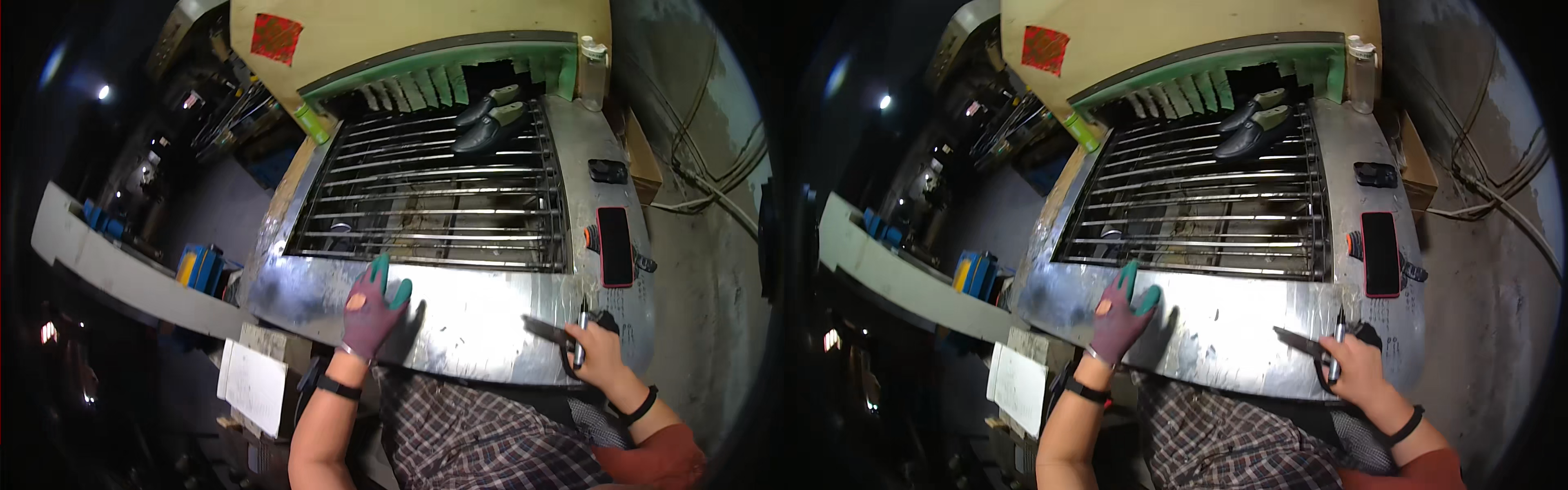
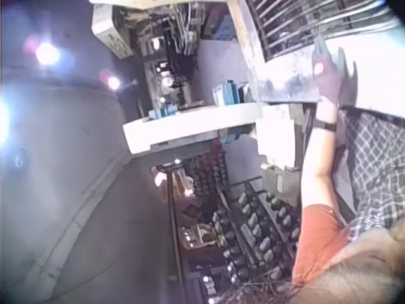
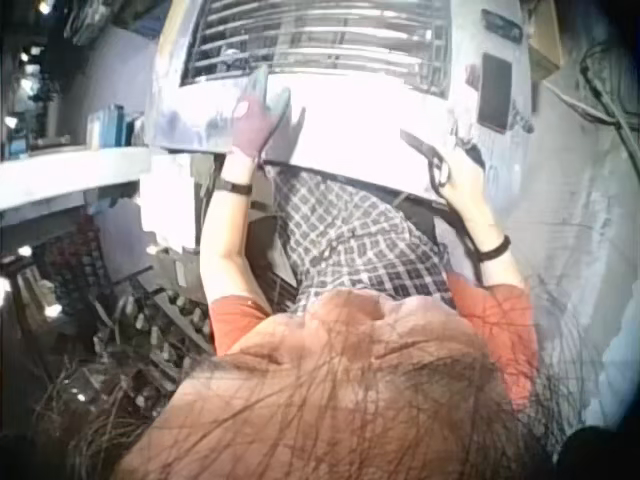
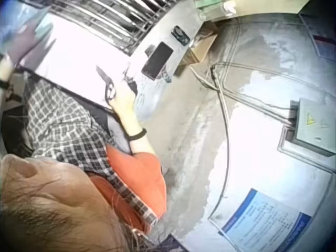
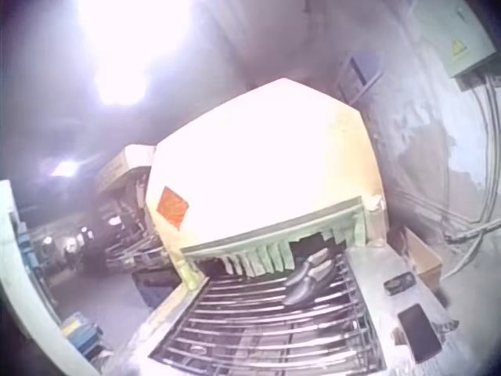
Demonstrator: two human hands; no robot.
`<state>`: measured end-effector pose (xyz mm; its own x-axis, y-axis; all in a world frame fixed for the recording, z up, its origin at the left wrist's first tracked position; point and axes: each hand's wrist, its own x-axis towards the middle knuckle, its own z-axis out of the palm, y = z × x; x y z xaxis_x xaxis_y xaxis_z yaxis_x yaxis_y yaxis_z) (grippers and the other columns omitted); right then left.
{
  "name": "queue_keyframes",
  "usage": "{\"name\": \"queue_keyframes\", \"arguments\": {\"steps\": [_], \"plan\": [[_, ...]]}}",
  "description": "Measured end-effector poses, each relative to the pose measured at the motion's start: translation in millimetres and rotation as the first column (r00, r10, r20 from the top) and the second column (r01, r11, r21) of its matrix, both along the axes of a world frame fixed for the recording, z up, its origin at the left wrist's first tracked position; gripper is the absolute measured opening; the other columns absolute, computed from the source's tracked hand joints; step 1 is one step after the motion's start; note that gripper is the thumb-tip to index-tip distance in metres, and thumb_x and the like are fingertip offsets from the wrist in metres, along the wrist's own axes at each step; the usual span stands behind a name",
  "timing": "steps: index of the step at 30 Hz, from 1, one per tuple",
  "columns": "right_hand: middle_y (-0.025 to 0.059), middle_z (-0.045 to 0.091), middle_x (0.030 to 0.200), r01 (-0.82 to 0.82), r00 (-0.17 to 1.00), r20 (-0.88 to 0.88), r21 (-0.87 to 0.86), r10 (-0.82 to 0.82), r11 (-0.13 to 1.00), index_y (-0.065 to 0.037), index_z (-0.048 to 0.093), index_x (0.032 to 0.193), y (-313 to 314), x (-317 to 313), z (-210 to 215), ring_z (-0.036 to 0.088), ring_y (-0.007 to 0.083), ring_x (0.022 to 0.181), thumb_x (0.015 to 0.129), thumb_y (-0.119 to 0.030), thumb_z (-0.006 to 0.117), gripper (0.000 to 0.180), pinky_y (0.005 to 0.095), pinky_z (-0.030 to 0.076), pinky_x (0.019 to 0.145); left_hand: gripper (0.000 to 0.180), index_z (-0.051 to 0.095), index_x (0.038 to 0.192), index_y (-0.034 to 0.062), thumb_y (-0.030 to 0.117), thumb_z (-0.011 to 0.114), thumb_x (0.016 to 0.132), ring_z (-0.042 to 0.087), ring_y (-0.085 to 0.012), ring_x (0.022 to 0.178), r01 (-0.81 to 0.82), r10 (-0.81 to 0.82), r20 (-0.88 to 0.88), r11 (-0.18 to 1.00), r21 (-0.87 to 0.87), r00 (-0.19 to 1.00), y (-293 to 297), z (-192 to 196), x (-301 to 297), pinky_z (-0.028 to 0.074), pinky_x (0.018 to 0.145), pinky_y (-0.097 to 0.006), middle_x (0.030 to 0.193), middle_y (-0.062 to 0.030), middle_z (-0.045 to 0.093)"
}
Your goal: Trimming the excess material from shoe components using a hand-held tool.
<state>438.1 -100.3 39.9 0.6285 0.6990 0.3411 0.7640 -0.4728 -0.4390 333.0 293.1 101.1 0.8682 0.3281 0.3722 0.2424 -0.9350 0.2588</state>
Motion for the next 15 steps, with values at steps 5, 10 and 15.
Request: {"name": "queue_keyframes", "arguments": {"steps": [5,10,15], "plan": [[0.008,0.053,0.068,0.042,0.999,0.008,0.125,-0.043,0.991,-0.013,0.063,0.101,2.0,7.3,-18.7,0.053,0.0276,0.053,0.062,-0.021,0.071,0.041,0.0389,0.043,0.047,0.083,0.037,0.137,-0.0051,0.041,0.07,0.077,0.05,-0.0409,0.117,0.06,-0.055,-0.099,0.997,0.05,0.994,42.5,-16.7,159.9,0.042,0.099,-0.043,0.132,-0.0272,0.046],[0.0098,0.059,0.074,-0.105,0.967,-0.24,-0.081,0.082,0.991,-0.016,0.056,0.114,-13.8,12.2,-14.8,0.057,0.0277,0.055,0.064,-0.026,0.075,0.054,0.0398,0.043,0.047,0.099,0.028,0.143,-0.0016,0.053,0.071,0.072,0.04,-0.0373,0.129,0.139,-0.102,-0.193,0.972,0.19,0.976,61.6,-49.9,301.3,0.037,0.106,-0.043,0.147,-0.022,0.031],[0.0054,0.057,0.067,-0.115,0.906,-0.413,-0.035,0.09,0.993,-0.02,0.057,0.112,-25.4,12.6,-17.6,0.056,0.0265,0.053,0.067,-0.021,0.079,0.05,0.0393,0.044,0.048,0.111,0.021,0.147,0.0015,0.057,0.073,0.066,0.039,-0.0415,0.129,0.078,0.01,-0.299,0.956,0.282,0.954,47.6,-62.2,390.6,0.035,0.107,-0.045,0.147,-0.0257,0.028]]}}
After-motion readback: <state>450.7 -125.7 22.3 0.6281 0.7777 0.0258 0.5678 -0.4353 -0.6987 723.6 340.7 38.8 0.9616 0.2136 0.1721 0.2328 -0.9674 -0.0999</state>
